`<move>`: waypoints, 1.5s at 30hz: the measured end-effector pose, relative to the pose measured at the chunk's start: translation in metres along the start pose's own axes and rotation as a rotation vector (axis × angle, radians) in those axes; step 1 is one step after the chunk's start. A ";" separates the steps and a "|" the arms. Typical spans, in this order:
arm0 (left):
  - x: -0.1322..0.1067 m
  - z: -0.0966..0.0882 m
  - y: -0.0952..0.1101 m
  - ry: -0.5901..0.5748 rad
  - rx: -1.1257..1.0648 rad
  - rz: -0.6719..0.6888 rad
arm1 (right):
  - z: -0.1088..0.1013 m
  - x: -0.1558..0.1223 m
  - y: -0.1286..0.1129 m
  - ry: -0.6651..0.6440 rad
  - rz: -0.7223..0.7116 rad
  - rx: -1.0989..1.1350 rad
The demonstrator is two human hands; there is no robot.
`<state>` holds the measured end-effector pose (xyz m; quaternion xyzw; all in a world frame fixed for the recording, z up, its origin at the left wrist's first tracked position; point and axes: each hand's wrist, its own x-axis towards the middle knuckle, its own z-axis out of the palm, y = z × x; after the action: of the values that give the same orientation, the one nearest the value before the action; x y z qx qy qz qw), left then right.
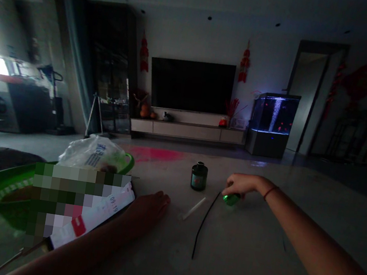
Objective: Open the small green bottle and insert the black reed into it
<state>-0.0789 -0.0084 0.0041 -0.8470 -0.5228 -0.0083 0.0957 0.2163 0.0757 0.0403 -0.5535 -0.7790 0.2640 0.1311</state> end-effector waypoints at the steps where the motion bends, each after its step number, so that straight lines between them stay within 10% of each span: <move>1: 0.000 0.000 0.000 0.002 -0.001 -0.002 | 0.000 -0.002 -0.006 -0.122 -0.013 0.147; 6: 0.000 -0.004 0.001 -0.030 -0.021 -0.041 | 0.010 0.002 -0.029 -0.179 -0.093 0.777; 11: -0.001 -0.004 0.002 -0.016 -0.013 -0.028 | 0.020 0.031 -0.034 0.442 -0.037 1.036; 21: 0.000 -0.002 0.002 -0.014 0.001 -0.019 | 0.028 0.056 -0.060 0.954 -0.268 0.685; 31: -0.001 -0.005 0.003 -0.033 -0.007 -0.027 | 0.060 0.062 -0.054 0.778 -0.422 0.306; 45: -0.002 -0.009 0.005 -0.028 -0.023 -0.051 | 0.078 0.039 -0.040 0.343 -0.354 0.609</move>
<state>-0.0747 -0.0144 0.0122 -0.8345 -0.5454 -0.0048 0.0782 0.1318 0.0812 -0.0055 -0.3824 -0.7151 0.3601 0.4612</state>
